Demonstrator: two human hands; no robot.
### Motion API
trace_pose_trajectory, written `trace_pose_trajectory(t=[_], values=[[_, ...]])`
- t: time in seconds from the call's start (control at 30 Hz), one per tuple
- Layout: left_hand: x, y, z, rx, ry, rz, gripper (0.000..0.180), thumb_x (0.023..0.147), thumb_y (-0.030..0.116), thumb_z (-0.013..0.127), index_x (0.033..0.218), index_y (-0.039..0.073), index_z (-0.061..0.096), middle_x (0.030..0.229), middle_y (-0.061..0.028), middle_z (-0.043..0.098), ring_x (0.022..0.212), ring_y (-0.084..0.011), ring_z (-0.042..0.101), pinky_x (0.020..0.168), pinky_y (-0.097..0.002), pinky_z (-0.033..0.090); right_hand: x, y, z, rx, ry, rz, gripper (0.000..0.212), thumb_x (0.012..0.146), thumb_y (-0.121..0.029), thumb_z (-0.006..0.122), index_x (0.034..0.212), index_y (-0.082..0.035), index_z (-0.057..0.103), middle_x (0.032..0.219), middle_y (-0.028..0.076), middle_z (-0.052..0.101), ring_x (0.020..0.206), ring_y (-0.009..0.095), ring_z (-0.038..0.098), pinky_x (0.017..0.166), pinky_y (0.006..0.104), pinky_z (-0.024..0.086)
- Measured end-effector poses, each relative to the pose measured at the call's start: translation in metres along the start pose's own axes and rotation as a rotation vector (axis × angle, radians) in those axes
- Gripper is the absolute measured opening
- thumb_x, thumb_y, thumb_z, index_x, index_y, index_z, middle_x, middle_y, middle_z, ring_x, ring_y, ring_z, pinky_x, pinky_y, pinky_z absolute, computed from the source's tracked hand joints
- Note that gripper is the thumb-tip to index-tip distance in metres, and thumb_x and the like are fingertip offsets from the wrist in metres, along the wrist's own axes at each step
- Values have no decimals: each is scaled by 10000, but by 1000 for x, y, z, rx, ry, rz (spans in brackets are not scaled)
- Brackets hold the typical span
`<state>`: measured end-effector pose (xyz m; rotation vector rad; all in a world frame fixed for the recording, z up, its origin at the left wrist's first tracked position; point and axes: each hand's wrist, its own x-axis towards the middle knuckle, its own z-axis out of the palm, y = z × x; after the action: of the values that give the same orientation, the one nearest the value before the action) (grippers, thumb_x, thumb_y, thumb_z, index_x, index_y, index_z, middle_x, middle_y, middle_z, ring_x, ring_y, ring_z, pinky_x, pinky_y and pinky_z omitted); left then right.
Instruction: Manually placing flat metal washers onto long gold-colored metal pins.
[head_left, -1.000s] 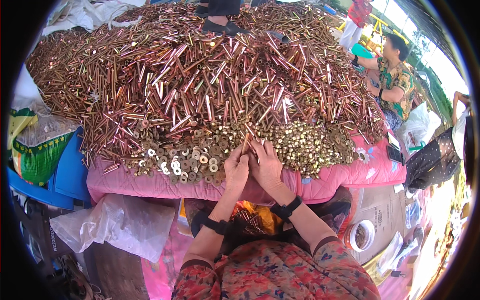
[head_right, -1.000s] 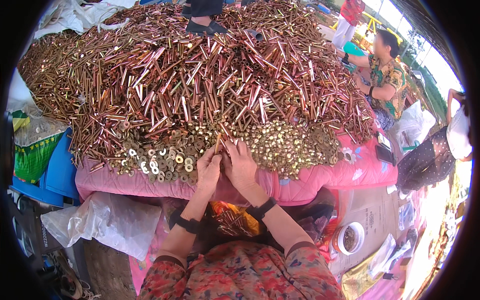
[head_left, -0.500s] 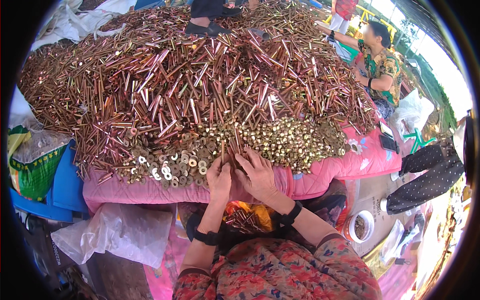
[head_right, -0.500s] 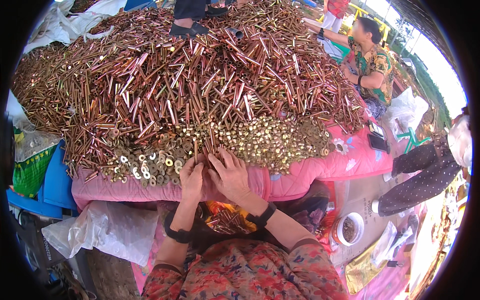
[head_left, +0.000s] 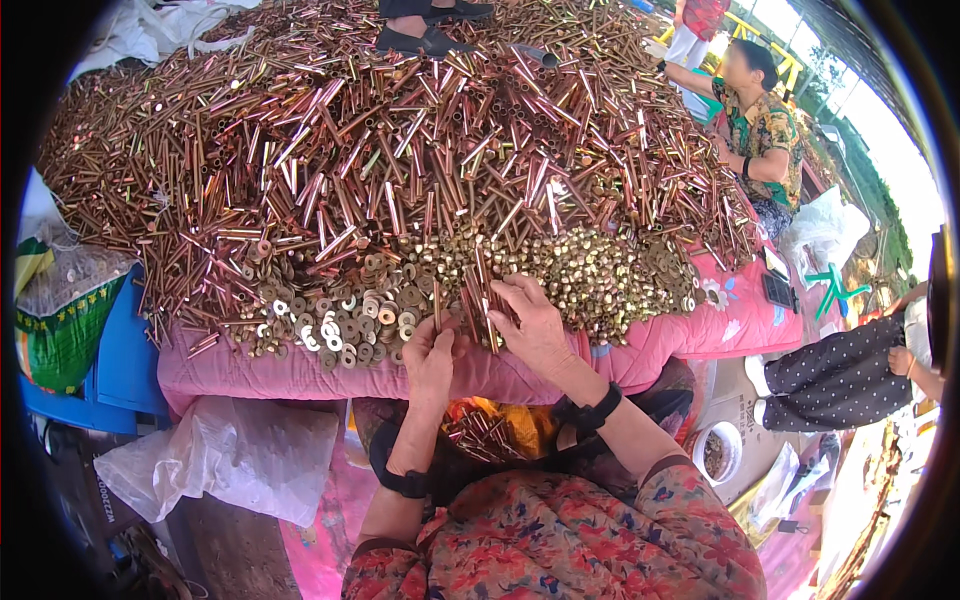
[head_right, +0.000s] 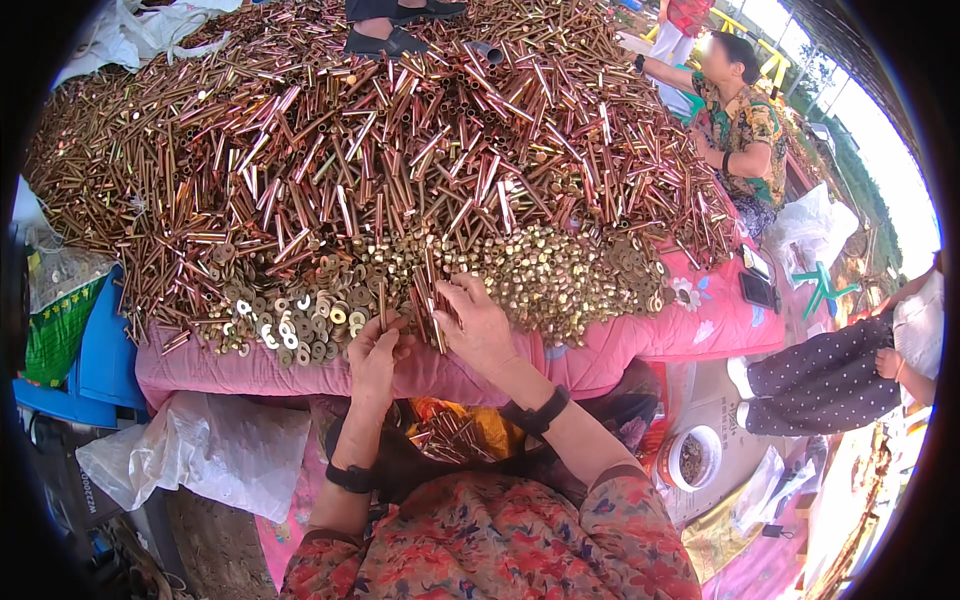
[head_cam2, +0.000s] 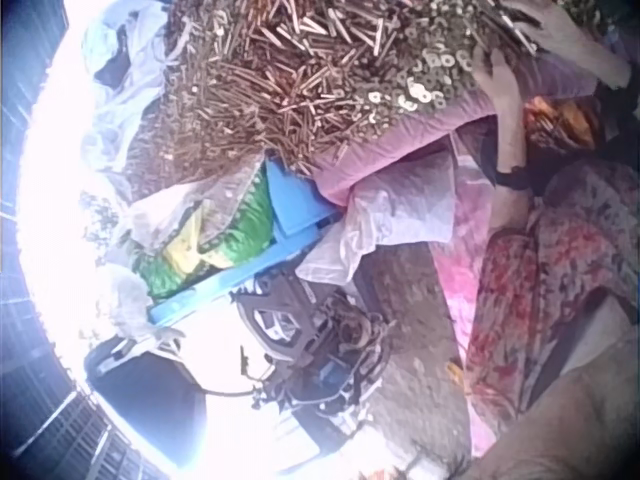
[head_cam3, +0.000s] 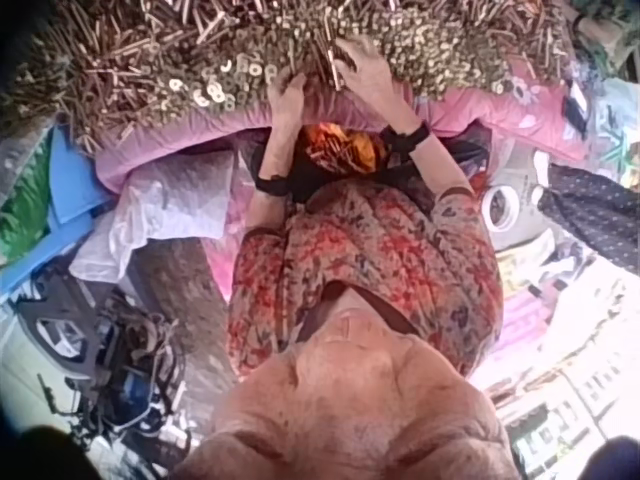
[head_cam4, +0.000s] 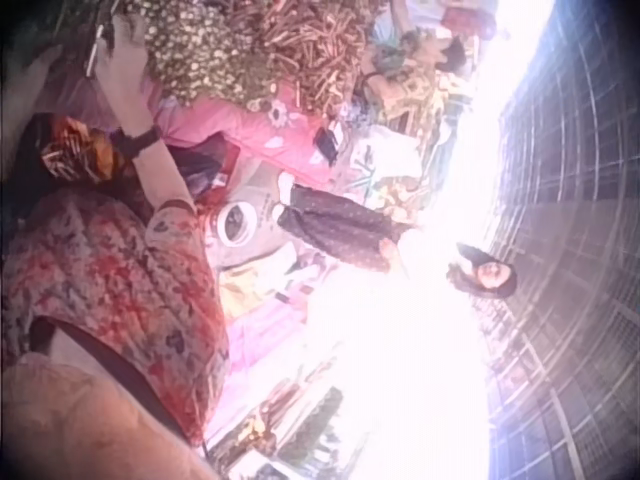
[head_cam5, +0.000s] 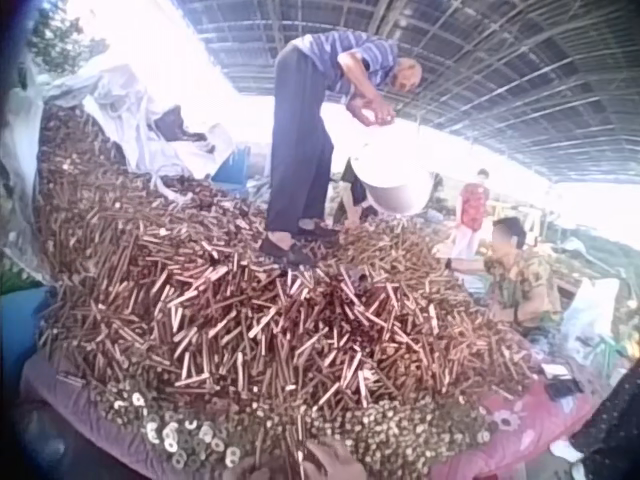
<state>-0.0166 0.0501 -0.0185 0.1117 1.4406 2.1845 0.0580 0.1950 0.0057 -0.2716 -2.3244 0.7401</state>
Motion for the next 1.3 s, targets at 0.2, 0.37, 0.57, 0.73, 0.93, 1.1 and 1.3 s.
trace_pose_trajectory(t=[0.2, 0.37, 0.57, 0.73, 0.93, 1.1, 1.3], values=[[-1, -1, -12, 35, -40, 35, 273, 884, 80, 538, 1129, -40, 555, 800, -41, 629, 555, -26, 450, 462, -147, 322, -10, 10, 2, 38, -56, 104, 369, 783, -96, 645, 1136, -31, 562, 935, 150, 599, 813, 293, 599, 716, 345, 480], [-8, -1, -12, 4, -55, 11, 250, 900, 151, 578, 1097, -3, 577, 759, -43, 629, 479, -17, 410, 414, -155, 296, -8, 15, 5, 126, -23, 282, 335, 755, -54, 656, 1083, -33, 593, 818, 102, 607, 630, 187, 585, 593, 298, 486], [-18, 3, -26, -95, -66, -22, 168, 893, 130, 576, 1021, 23, 560, 773, -85, 651, 458, -34, 419, 392, -165, 294, -10, 19, -13, 143, 177, 257, 184, 785, -79, 643, 965, -40, 636, 819, 95, 616, 647, 189, 623, 582, 296, 493], [-31, 9, -33, -194, 6, -62, 106, 883, 143, 576, 940, 53, 570, 752, -74, 643, 444, -40, 415, 379, -163, 269, -28, 9, -28, -22, 144, 193, 110, 779, -101, 644, 877, -54, 638, 792, 74, 605, 636, 219, 612, 573, 312, 490], [-41, 18, -30, -210, 160, -39, 95, 841, 135, 590, 892, 56, 600, 680, -24, 594, 442, -47, 413, 377, -164, 269, -31, -32, 26, -96, -172, -152, 155, 782, -143, 639, 898, -43, 620, 761, 86, 540, 634, 263, 591, 555, 339, 491], [-48, 22, -34, -223, 169, -15, 93, 824, 133, 597, 873, 54, 603, 659, -14, 575, 430, -49, 399, 371, -169, 258, -23, -33, 56, -313, -315, -33, 228, 773, -137, 608, 959, -9, 577, 827, 117, 530, 619, 285, 610, 503, 382, 490], [-51, 17, -42, -197, 204, -25, 109, 824, 127, 595, 877, 33, 607, 658, -19, 576, 419, -45, 392, 367, -170, 252, -26, -39, 55, -317, -285, 3, 178, 767, -130, 597, 906, -23, 570, 817, 115, 524, 603, 297, 605, 502, 393, 493]])
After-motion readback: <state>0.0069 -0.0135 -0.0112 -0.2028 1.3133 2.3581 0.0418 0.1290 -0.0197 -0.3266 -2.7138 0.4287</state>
